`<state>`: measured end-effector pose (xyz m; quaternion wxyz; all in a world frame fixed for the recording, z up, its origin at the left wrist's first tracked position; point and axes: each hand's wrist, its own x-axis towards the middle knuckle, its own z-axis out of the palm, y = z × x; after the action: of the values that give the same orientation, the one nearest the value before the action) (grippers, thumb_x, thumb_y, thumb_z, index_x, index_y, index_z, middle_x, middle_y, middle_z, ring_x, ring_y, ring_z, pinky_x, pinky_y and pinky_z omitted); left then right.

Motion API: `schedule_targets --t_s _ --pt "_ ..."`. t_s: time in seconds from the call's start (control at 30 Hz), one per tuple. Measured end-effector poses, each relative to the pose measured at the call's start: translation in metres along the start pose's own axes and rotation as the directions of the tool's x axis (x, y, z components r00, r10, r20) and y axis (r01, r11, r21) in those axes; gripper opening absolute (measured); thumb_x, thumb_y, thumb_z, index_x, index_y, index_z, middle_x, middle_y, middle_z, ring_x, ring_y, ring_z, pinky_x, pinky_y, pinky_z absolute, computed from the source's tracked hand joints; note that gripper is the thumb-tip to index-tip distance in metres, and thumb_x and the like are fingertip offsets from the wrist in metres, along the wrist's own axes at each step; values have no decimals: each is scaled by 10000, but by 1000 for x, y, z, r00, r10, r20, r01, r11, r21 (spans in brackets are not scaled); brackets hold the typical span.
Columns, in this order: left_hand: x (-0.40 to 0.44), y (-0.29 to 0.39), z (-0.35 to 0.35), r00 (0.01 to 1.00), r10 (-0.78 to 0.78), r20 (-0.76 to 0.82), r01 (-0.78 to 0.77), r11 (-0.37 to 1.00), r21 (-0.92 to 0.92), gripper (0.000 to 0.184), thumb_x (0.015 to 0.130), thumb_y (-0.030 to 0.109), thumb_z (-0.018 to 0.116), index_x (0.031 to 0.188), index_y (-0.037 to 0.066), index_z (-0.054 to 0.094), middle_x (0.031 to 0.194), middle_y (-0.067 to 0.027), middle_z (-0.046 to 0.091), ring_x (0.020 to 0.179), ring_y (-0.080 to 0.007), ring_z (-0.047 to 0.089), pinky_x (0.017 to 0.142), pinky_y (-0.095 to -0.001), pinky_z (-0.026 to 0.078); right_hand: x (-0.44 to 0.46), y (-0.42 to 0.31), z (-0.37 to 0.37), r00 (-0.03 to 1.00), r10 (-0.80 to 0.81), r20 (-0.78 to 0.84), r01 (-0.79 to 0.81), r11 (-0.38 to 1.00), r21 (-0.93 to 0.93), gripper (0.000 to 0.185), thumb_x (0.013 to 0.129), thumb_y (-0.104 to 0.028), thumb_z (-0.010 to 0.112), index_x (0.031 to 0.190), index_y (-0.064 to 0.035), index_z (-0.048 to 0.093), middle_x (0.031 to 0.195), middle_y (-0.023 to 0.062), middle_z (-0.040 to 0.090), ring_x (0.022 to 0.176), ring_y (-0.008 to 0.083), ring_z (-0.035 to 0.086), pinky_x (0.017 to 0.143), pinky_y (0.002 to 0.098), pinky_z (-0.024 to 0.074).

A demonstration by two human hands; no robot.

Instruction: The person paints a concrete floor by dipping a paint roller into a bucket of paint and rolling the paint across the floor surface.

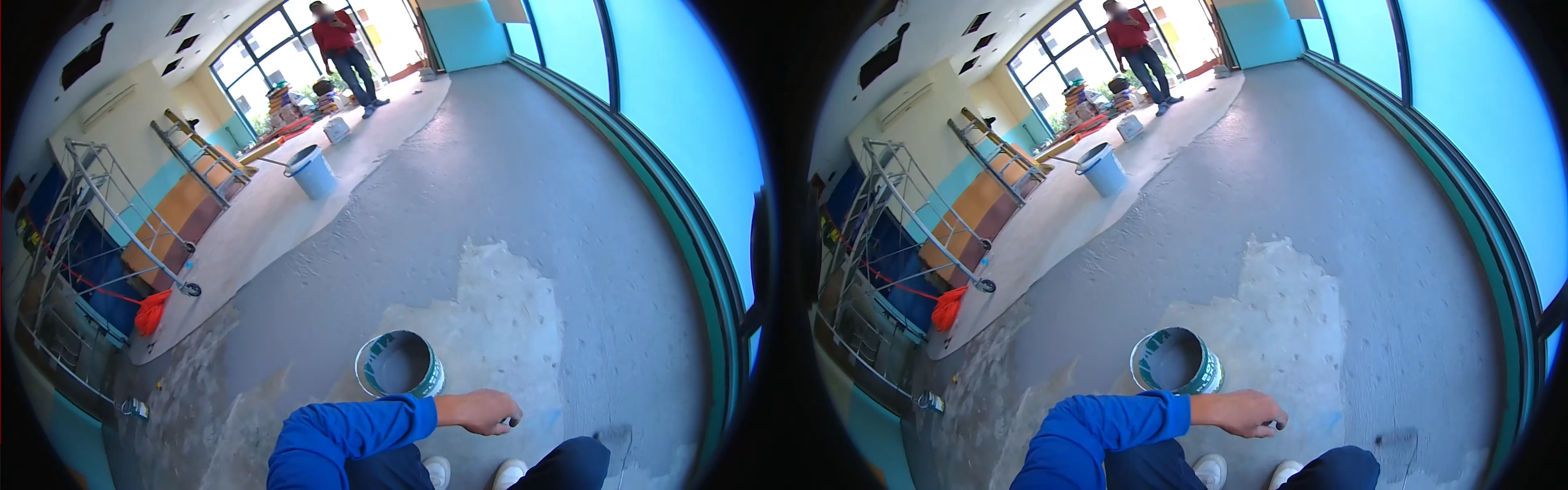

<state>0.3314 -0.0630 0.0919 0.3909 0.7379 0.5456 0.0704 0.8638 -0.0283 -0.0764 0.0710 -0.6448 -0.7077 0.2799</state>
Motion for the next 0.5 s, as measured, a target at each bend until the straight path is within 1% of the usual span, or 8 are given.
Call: schedule_targets --t_s 0.03,0.07,0.1,0.17,0.2,0.3,0.4,0.5 --pt "-2 -5 2 998 39 -42 -39 999 12 235 849 208 596 1046 84 626 873 -160 653 830 -342 625 734 -443 487 27 2 12 1000 -31 -3 31 999 -27 367 941 -331 517 1168 -61 620 1073 205 656 992 365 628 889 412 496" --pt "-3 -8 7 993 95 -66 -94 995 10 244 846 206 596 1055 85 629 880 -166 656 834 -345 628 742 -443 490 69 81 61 1000 -16 8 17 996 -82 324 925 -167 522 1194 8 570 1075 236 623 983 388 610 856 438 482" --pt "-4 -8 8 998 32 -49 -32 999 11 253 842 202 599 1061 81 634 896 -174 658 845 -347 632 751 -441 495 100 88 87 897 -354 -264 360 933 -27 301 935 -207 515 1106 23 606 902 180 663 868 306 644 792 408 496" --pt "-6 -16 15 993 89 -83 -87 996 26 255 842 198 605 1053 61 649 912 -186 662 841 -350 645 750 -434 510 138 -3 62 996 -89 -6 89 982 169 283 938 -245 515 1066 -17 623 813 169 638 723 286 603 670 420 481" --pt "-8 -3 6 999 -17 -27 17 999 -29 239 844 191 617 1037 54 652 912 -181 664 826 -343 652 738 -419 516 166 -16 71 960 -234 -151 238 971 9 313 935 -263 512 1101 -18 614 946 229 654 900 393 628 797 460 492" --pt "-13 23 -10 998 15 -54 -14 1000 28 218 840 171 643 1012 38 657 888 -156 667 766 -309 648 699 -386 509 234 -119 53 992 -83 -94 79 996 -45 350 924 -332 508 1015 -26 654 919 238 657 881 403 631 790 458 489" --pt "-17 25 -12 997 -13 -77 13 1000 4 208 831 157 647 994 29 659 878 -160 664 757 -312 641 690 -381 503 307 -161 70 998 -44 -53 39 995 -95 338 914 -362 505 1049 -91 656 1007 199 662 966 385 624 847 475 484" --pt "-15 29 -14 996 -17 -90 17 1000 -1 199 821 137 652 981 18 657 872 -164 664 756 -308 640 686 -373 502 335 -183 74 995 -42 -92 26 987 -160 332 922 -339 508 970 -44 654 905 223 661 876 418 626 790 483 486"
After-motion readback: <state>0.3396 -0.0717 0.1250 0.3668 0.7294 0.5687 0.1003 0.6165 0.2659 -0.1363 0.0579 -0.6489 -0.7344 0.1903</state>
